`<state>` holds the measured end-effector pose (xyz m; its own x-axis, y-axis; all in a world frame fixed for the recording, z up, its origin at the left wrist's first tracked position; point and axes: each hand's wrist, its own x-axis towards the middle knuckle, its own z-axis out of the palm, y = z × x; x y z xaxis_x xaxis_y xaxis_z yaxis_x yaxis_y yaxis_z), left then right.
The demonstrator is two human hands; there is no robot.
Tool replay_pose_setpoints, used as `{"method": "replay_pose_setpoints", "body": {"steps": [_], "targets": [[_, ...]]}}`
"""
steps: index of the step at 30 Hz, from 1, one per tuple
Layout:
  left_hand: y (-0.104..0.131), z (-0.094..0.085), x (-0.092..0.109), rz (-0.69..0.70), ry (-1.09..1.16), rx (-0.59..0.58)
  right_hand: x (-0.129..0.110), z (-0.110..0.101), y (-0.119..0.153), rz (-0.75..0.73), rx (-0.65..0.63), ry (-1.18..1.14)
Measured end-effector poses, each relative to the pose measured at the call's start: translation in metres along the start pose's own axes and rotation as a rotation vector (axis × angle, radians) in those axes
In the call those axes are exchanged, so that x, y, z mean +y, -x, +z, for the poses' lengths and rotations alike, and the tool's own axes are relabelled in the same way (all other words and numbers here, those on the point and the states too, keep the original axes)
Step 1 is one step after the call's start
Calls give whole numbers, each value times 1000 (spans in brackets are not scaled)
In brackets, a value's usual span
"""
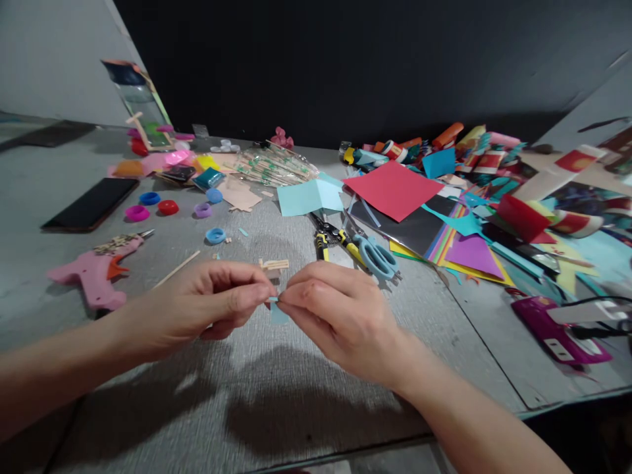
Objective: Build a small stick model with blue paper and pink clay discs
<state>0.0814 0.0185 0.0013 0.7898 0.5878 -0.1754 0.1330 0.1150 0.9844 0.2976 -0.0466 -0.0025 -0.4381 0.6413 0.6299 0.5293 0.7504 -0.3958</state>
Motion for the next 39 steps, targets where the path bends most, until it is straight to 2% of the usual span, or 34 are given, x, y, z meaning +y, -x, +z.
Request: {"method": "replay_pose_setpoints", "body": {"steps": [5,11,15,23,35,39], "targets": [[0,3,6,19,-91,31,0,1,-1,25,-17,-35],[1,7,6,110,-188,103,-5,-3,-3,280,-52,-236],[2,9,6,158,-286,130,-6,-3,-3,387,-98,-248],[4,8,4,171,-398,136,-5,0,-1,334,-75,-135],[7,9,0,157,-418,132,-11,-2,-4,391,-119,-206],[5,8,1,70,-338,105,-12,-2,-3,432,-133,-162]]}}
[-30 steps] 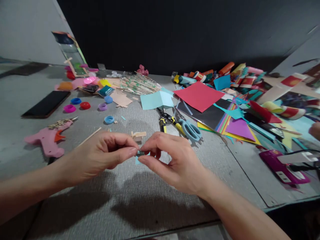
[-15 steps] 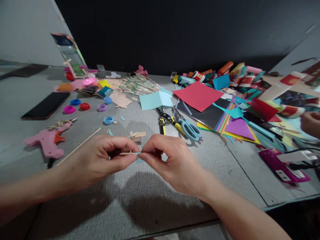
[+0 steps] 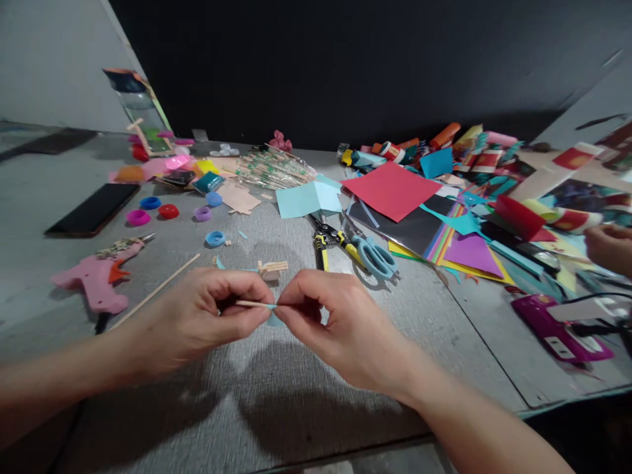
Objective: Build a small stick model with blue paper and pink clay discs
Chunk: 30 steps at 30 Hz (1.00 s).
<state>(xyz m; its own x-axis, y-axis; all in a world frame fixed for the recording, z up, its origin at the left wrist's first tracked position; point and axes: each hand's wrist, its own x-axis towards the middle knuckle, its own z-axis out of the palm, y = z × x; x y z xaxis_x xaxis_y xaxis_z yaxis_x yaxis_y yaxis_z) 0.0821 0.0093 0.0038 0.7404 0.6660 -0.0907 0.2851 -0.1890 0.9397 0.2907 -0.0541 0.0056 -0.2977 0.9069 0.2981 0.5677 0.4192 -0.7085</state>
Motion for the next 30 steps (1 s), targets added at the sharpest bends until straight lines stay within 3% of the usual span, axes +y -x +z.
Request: {"method": "replay_pose_setpoints", "body": {"steps": [4,10,16,23,30], "targets": [[-1,-1,2,-84,64,-41,-4,0,1,36,-13,-13],[1,-1,2,-90,23,-49,-8,-2,0,105,-28,-93],[2,-2,5,20,-57,-6,-7,-2,2,126,-14,-106],[-1,-5,6,64,-68,-34,-5,1,-1,111,2,-100],[-1,0,5,68,-5,40,-3,5,-2,253,11,-263]]}}
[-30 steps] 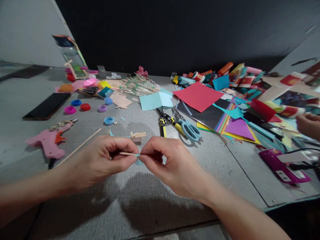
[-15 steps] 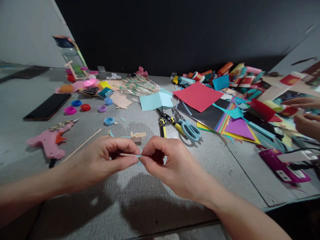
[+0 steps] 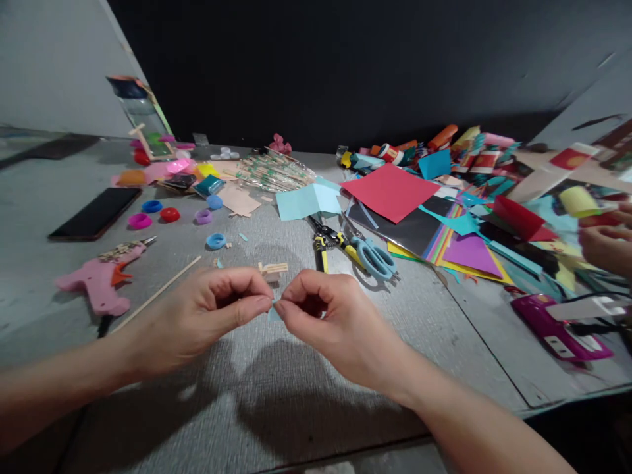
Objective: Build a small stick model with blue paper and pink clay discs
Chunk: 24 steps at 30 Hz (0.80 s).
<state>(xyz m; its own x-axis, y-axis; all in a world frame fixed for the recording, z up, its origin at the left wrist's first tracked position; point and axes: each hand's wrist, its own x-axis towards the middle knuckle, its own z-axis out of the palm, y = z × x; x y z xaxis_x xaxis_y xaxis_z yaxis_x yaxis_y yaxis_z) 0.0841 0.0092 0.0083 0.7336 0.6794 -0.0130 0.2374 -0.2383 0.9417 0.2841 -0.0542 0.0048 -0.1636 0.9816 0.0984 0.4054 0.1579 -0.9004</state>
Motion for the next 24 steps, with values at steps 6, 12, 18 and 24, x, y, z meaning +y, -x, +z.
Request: {"method": "replay_pose_setpoints", "body": {"steps": [6,12,18,24], "targets": [[0,2,-5,91,-66,40,1,-2,-5,191,-107,-251],[1,4,-8,95,-186,64,8,-4,-9,276,-173,-419],[2,5,-5,69,-145,57,12,-4,-12,297,-224,-539],[-1,1,-1,-41,16,-60,10,-7,-12,261,-212,-462]]}}
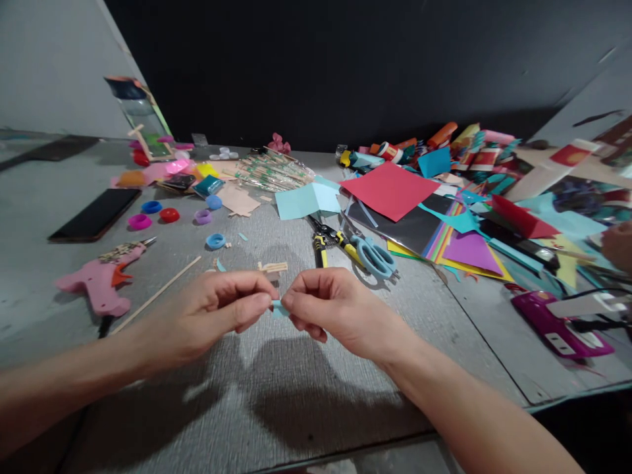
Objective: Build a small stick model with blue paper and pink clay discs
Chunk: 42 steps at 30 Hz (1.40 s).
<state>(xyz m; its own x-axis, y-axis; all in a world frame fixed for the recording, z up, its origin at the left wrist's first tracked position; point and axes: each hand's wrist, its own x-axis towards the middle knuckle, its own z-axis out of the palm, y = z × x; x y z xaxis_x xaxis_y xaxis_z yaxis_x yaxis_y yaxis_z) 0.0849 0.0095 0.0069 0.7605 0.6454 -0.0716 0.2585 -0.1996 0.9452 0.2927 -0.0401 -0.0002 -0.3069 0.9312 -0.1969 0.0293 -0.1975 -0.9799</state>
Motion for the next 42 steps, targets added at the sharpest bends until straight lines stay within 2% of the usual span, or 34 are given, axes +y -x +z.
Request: {"method": "replay_pose_setpoints", "body": {"steps": [7,14,22,25,28,33,38,42], "targets": [[-5,-2,0,-136,116,-112,-3,2,2,9,42,161],[-6,2,-3,-152,262,-78,-1,3,1,7,30,92],[-4,2,-6,-134,312,-23,3,-6,-2,-39,-71,-66],[-4,1,-6,-134,340,-26,2,-7,0,-60,-85,-27],[-3,-1,-5,-126,338,-33,1,-4,4,-128,2,114],[-3,0,-2,-76,223,28,-2,-1,8,-252,104,306],[-2,6,-4,43,97,151,-1,2,7,-189,126,246],[-1,9,-5,65,72,221,-1,8,7,-228,163,278]]}}
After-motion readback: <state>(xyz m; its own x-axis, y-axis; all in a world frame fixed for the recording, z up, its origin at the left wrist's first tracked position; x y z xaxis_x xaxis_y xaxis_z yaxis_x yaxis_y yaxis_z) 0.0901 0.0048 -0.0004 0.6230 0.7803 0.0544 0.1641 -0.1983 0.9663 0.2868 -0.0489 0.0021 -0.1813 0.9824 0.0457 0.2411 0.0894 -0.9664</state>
